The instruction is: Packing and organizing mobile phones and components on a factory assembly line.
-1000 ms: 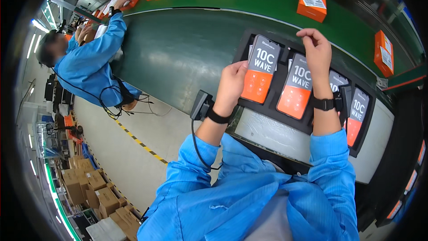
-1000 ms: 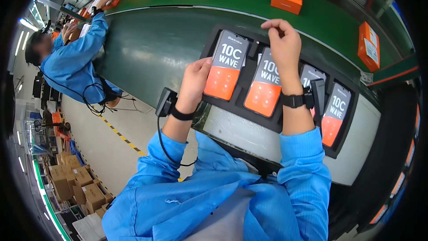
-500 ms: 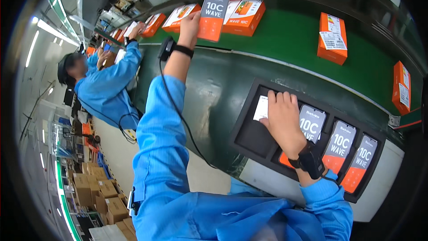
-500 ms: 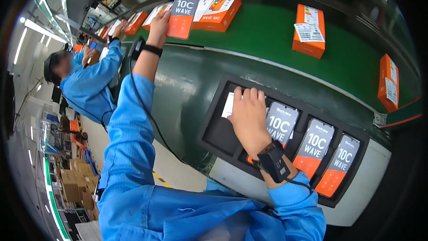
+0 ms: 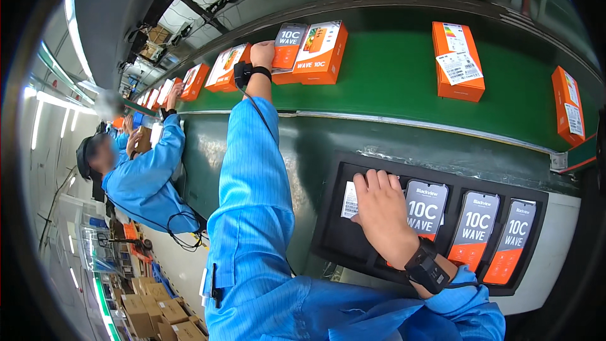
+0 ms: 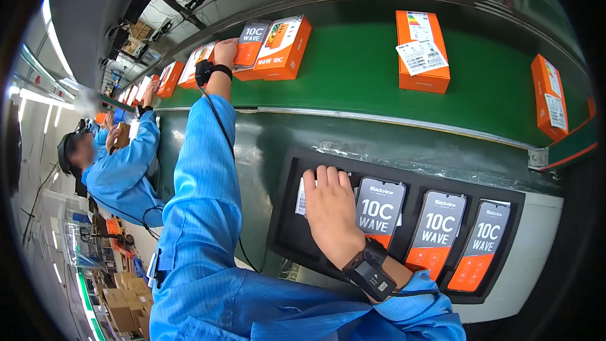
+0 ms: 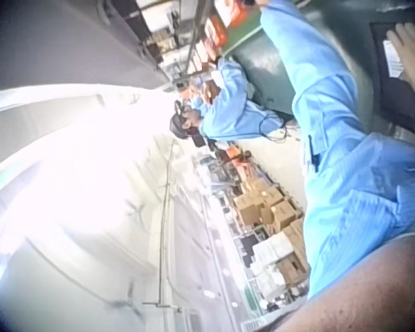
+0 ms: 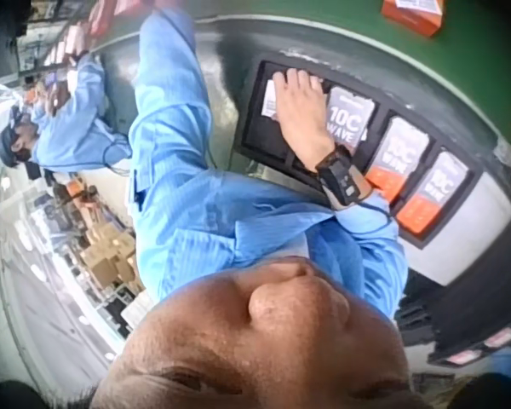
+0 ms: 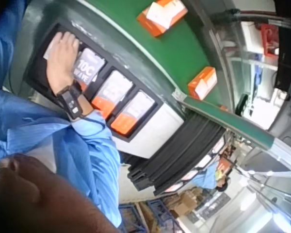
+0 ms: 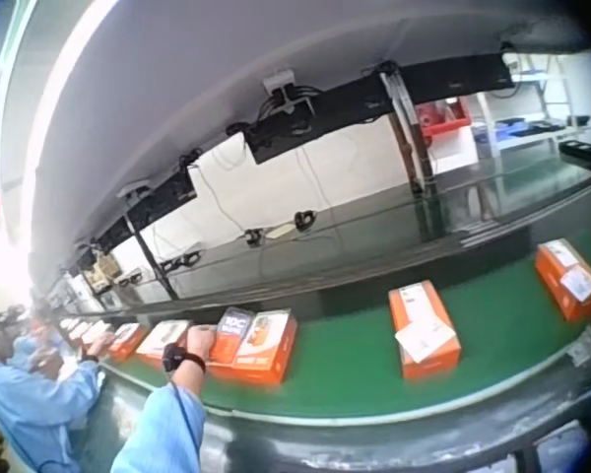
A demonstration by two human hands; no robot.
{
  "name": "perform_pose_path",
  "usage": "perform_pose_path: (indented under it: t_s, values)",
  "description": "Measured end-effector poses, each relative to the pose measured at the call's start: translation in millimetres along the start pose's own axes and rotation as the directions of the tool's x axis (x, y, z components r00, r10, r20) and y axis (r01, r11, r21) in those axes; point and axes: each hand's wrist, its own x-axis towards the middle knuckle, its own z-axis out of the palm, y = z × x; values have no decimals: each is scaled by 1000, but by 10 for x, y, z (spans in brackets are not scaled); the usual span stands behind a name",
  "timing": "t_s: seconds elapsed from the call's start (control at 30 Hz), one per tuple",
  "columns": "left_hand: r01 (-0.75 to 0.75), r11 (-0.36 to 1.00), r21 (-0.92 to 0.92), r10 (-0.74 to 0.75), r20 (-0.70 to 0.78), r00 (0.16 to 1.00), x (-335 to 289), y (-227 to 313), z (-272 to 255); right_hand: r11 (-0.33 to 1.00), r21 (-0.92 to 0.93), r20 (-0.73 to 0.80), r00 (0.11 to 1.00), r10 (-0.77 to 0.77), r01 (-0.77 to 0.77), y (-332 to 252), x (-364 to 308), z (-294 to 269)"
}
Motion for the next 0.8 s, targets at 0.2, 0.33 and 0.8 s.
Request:
perform_pose_path:
  t_s: [0.2,0.33,0.8]
  values:
    - [-369,643,671,473,31,881,-246,87,66,997,-83,-74,997,-1,-5,-175,10,140]
    - [-410,421,809,341,278,898,-1298,485,896,984,-176,58,997,46,-35,-170,17,117]
    - [-388,483,785,356,229,906,-917,936,258,988,131,36,996,-82,76,-160,-141,96]
